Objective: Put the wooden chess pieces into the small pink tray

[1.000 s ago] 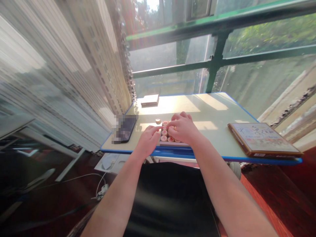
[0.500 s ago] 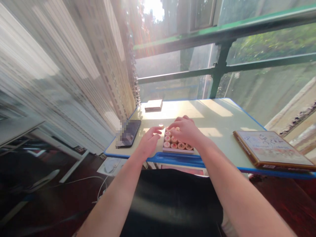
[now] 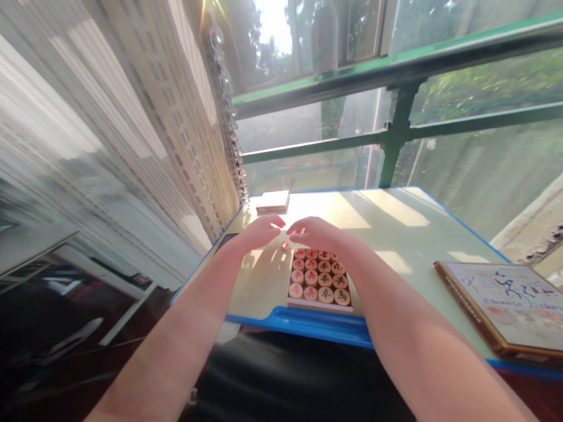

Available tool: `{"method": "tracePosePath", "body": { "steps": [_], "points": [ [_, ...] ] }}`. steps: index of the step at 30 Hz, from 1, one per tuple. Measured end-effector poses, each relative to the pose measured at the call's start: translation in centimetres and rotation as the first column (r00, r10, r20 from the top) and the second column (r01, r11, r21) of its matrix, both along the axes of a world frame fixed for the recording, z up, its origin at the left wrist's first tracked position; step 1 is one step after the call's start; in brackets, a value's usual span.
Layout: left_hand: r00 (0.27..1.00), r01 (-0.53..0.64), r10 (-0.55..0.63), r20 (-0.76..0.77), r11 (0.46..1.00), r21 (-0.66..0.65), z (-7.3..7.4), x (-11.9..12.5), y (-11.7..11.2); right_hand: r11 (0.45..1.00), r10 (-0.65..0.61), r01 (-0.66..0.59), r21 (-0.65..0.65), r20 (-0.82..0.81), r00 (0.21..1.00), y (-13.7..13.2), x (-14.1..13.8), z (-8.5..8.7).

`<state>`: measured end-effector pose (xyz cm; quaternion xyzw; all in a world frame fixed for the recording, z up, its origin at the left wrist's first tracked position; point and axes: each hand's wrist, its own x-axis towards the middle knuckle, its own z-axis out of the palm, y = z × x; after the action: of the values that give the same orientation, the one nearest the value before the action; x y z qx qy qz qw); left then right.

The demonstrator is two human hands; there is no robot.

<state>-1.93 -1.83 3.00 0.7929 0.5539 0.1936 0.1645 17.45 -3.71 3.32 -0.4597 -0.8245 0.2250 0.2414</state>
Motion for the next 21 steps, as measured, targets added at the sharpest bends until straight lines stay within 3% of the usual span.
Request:
{"method": "tracePosePath", "body": {
  "steps": [2,4,9,13,21],
  "points": [
    [0.999,0.029,-0.026,0.026,0.995,-0.1,-0.6,-0.2,-0.7,1.0,0.031,-0.031,-0.004,-0.038,0.999,-0.2,0.4,-0.4],
    [0.997,0.072,-0.076,-0.033,0.99,-0.119,-0.9,-0.3,-1.4,0.999,0.038,-0.039,-0.029,-0.047,0.998,-0.4,0.6,-0.5],
    [0.972,0.148,-0.154,-0.179,0.988,-0.046,-1.1,-0.3,-1.8,0.99,-0.027,0.04,-0.133,0.1,0.995,-0.7,0.1,-0.6],
    [0.964,0.169,-0.168,-0.208,0.986,-0.01,-1.1,0.0,-1.7,0.985,-0.057,0.081,-0.156,0.152,0.987,-1.1,-0.4,-0.6],
    [0.997,0.08,-0.08,-0.002,0.992,0.093,-1.7,0.5,-1.6,0.987,-0.163,0.162,0.012,0.035,0.986,-0.3,-0.2,-1.3]
  ]
}}
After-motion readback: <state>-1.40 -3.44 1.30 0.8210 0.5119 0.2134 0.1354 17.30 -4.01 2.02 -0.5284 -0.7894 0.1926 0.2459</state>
